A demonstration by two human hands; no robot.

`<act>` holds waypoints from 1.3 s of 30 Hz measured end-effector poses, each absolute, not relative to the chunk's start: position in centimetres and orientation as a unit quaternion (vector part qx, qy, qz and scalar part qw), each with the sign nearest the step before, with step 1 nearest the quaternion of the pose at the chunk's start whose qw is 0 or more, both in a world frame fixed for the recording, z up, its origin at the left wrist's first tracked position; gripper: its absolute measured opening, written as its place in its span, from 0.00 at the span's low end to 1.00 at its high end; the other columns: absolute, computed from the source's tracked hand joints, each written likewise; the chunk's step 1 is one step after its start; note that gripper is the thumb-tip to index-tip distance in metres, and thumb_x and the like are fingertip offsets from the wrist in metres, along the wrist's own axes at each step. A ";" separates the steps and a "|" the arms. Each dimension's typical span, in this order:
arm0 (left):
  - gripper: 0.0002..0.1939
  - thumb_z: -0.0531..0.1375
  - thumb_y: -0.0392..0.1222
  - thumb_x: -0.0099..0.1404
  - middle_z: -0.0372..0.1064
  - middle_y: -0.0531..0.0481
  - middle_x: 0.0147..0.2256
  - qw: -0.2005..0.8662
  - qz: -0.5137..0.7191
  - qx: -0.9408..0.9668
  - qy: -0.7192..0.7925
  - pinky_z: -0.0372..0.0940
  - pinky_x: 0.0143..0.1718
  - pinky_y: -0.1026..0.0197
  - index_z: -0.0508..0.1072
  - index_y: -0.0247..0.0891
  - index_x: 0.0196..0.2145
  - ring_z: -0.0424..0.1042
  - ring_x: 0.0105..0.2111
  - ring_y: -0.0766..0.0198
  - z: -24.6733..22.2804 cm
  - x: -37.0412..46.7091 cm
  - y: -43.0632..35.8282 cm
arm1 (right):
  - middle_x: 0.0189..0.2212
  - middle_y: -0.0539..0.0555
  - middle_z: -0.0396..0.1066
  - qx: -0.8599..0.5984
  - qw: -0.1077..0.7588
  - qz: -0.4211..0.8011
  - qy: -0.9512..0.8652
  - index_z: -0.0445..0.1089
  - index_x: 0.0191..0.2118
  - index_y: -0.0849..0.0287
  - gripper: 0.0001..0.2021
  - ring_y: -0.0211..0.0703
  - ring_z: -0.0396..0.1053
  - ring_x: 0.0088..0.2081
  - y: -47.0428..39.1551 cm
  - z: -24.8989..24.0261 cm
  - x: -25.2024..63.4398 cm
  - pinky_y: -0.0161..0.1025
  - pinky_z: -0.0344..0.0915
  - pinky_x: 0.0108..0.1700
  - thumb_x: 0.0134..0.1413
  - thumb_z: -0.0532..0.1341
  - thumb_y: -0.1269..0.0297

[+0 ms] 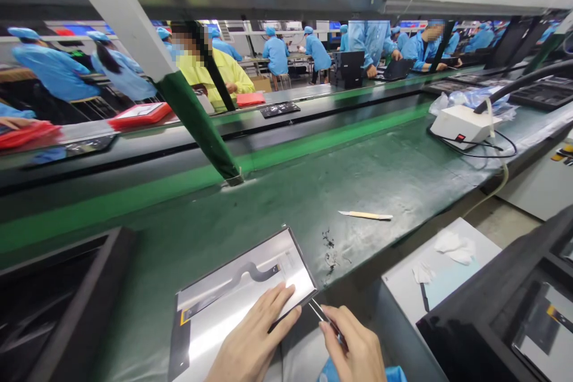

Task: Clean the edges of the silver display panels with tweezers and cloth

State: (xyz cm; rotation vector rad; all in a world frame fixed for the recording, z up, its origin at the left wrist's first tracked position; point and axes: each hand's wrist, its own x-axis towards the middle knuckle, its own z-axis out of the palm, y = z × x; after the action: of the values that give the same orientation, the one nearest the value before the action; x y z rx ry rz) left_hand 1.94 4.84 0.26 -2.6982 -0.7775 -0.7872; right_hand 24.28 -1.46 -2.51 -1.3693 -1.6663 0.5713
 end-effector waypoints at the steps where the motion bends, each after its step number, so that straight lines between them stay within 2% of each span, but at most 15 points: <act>1: 0.21 0.45 0.30 0.73 0.67 0.39 0.58 0.114 -0.266 -0.920 -0.264 0.68 0.57 0.54 0.74 0.37 0.53 0.55 0.66 0.55 0.3 1.9 4.9 | 0.34 0.52 0.77 -0.552 0.441 0.228 -0.670 0.74 0.48 0.56 0.10 0.39 0.77 0.31 -1.5 -2.5 24.3 0.27 0.71 0.34 0.66 0.58 0.64; 9: 0.26 0.46 0.25 0.67 0.63 0.42 0.62 0.095 -0.263 -0.918 -0.280 0.67 0.58 0.52 0.71 0.39 0.57 0.55 0.66 0.54 -0.6 1.8 4.7 | 0.32 0.52 0.77 -0.561 0.441 0.233 -0.661 0.75 0.47 0.55 0.10 0.38 0.76 0.28 -1.5 -2.0 24.1 0.27 0.71 0.32 0.66 0.58 0.62; 12: 0.26 0.44 0.23 0.66 0.60 0.41 0.64 0.075 -0.286 -0.915 -0.276 0.65 0.60 0.50 0.71 0.37 0.55 0.56 0.66 0.53 -1.1 1.7 4.7 | 0.32 0.52 0.78 -0.562 0.444 0.234 -0.657 0.75 0.46 0.56 0.10 0.39 0.77 0.28 -1.5 -2.0 24.1 0.27 0.72 0.32 0.66 0.58 0.61; 27: 0.26 0.48 0.22 0.63 0.68 0.41 0.58 0.110 -0.266 -0.918 -0.274 0.65 0.59 0.53 0.74 0.38 0.52 0.56 0.66 0.55 0.4 1.9 4.7 | 0.34 0.53 0.78 -0.567 0.440 0.264 -0.645 0.75 0.46 0.56 0.10 0.40 0.77 0.32 -1.7 -2.4 24.1 0.28 0.71 0.34 0.66 0.59 0.61; 31: 0.27 0.48 0.22 0.63 0.67 0.41 0.59 0.101 -0.259 -0.920 -0.276 0.66 0.59 0.52 0.72 0.38 0.55 0.57 0.66 0.55 0.6 1.8 4.7 | 0.33 0.52 0.78 -0.564 0.444 0.263 -0.645 0.75 0.46 0.55 0.10 0.39 0.76 0.29 -1.7 -2.1 24.1 0.27 0.71 0.32 0.65 0.59 0.61; 36: 0.25 0.48 0.22 0.64 0.65 0.39 0.60 0.086 -0.269 -0.922 -0.266 0.66 0.59 0.52 0.72 0.36 0.52 0.58 0.65 0.54 0.7 1.7 4.7 | 0.31 0.51 0.78 -0.569 0.451 0.254 -0.639 0.76 0.45 0.55 0.10 0.37 0.73 0.24 -1.8 -1.8 24.1 0.27 0.70 0.28 0.65 0.59 0.59; 39: 0.24 0.48 0.23 0.64 0.66 0.39 0.59 0.085 -0.273 -0.920 -0.269 0.66 0.59 0.52 0.72 0.36 0.52 0.59 0.65 0.55 0.7 1.8 4.8 | 0.30 0.52 0.78 -0.568 0.453 0.256 -0.638 0.76 0.45 0.55 0.12 0.38 0.73 0.24 -1.8 -1.8 24.1 0.28 0.70 0.29 0.65 0.58 0.57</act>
State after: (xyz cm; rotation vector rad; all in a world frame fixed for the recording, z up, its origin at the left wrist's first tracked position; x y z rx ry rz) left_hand 1.75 4.78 0.70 -2.7430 -0.8006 -0.8131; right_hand 24.08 -1.76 -1.79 -1.4034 -1.5749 0.6327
